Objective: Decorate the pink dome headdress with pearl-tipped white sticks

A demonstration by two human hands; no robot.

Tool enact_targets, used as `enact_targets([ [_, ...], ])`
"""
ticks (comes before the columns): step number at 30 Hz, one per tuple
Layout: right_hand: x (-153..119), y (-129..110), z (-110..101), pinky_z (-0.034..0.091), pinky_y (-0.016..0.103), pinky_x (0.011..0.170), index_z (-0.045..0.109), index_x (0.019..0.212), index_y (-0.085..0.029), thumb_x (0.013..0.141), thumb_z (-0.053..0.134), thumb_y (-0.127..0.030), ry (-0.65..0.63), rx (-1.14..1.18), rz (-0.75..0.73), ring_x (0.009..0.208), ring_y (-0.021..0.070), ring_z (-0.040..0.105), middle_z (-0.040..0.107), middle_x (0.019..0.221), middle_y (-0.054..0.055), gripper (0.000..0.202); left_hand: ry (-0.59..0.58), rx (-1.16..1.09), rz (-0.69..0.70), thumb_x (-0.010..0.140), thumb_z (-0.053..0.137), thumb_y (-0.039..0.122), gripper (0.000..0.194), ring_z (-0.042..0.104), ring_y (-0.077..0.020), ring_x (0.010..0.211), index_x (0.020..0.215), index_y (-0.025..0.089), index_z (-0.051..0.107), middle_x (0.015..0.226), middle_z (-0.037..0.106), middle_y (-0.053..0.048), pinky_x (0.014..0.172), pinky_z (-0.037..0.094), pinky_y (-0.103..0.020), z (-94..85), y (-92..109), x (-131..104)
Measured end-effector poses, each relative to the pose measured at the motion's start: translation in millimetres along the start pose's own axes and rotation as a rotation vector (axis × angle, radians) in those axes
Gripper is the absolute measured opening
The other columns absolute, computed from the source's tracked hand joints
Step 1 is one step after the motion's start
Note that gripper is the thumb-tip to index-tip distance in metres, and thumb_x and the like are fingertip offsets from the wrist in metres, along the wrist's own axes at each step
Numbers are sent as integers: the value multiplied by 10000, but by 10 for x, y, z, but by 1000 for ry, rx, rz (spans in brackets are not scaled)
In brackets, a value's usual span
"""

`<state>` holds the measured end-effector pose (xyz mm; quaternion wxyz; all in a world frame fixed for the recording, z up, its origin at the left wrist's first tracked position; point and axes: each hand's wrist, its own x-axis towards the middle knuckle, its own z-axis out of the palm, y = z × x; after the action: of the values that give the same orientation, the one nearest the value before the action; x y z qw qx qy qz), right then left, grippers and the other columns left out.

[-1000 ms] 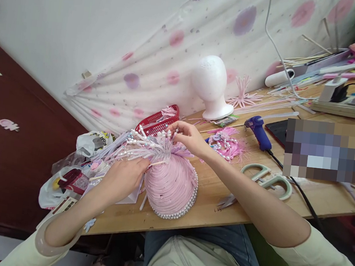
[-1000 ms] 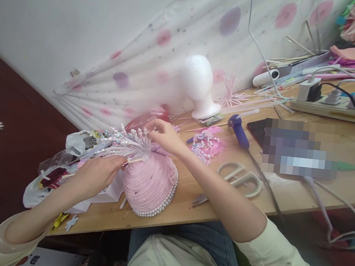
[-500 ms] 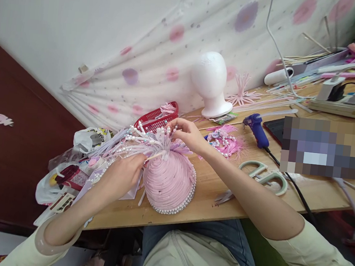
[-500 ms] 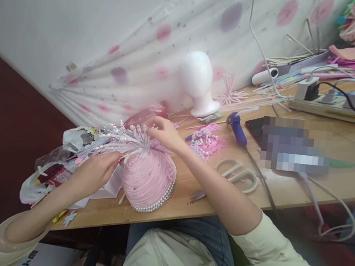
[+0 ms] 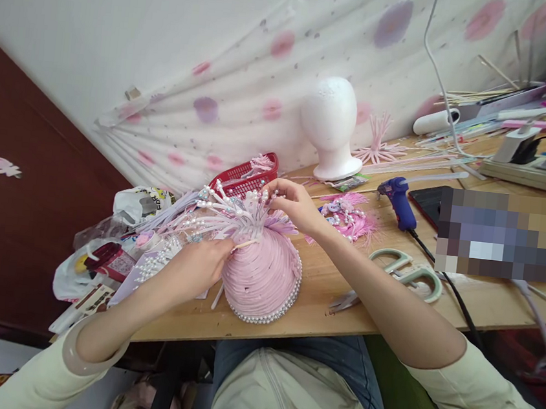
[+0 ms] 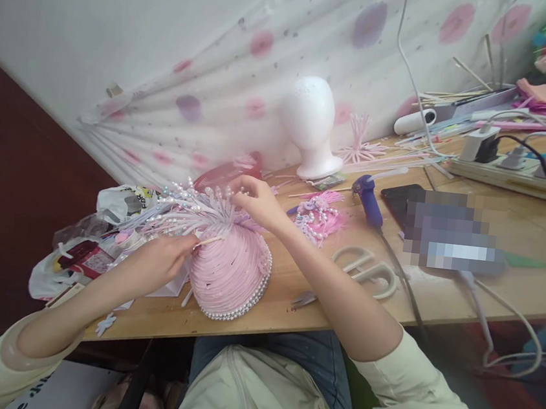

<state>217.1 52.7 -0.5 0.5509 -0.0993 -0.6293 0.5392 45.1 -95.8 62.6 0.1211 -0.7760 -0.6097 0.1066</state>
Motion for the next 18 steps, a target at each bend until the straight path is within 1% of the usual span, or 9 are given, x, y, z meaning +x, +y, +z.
enact_targets([
  [2, -3, 0, 0, 453, 260, 603, 590, 760, -170, 615, 550, -214, 5, 0, 5, 675, 124, 526, 578, 760, -7, 156, 2, 33, -9, 873, 343, 115, 277, 666, -222, 753, 947, 169, 604, 795, 691, -72, 660, 475, -305, 0, 9, -5],
  [5, -6, -2, -2, 449, 259, 604, 593, 759, -168, 619, 550, -208, 8, -10, 4, 678, 124, 530, 581, 765, -3, 151, 86, 54, -46, 879, 319, 113, 319, 676, -254, 838, 1016, 153, 604, 872, 704, -97, 698, 492, -337, -26, 8, -1],
  [6, -7, -1, -3, 447, 259, 607, 593, 759, -168, 620, 550, -204, 5, -11, 4, 673, 121, 533, 583, 764, -5, 150, 88, 62, -50, 881, 319, 119, 326, 678, -262, 853, 1032, 151, 606, 892, 708, -103, 704, 496, -345, -33, 5, 1],
  [10, -7, 7, -8, 453, 265, 615, 591, 770, -172, 625, 554, -192, -8, 0, 17, 642, 113, 543, 593, 758, -16, 151, 5, 89, -11, 881, 335, 128, 327, 686, -272, 861, 1039, 159, 620, 943, 719, -111, 716, 503, -359, -45, -1, 3],
  [14, -4, 23, 0, 469, 267, 639, 599, 787, -171, 625, 550, -170, -4, 6, 18, 683, 123, 559, 599, 777, -7, 169, 37, 111, -74, 900, 307, 129, 340, 689, -288, 868, 1068, 129, 603, 897, 714, -115, 707, 501, -372, -79, 31, 23],
  [18, 2, 48, 11, 483, 264, 656, 600, 832, -182, 627, 552, -160, 11, 31, -19, 730, 130, 565, 611, 832, 3, 211, -24, 216, -114, 908, 311, 132, 328, 700, -290, 850, 1054, 135, 605, 902, 722, -118, 671, 496, -357, -88, 61, 119],
])
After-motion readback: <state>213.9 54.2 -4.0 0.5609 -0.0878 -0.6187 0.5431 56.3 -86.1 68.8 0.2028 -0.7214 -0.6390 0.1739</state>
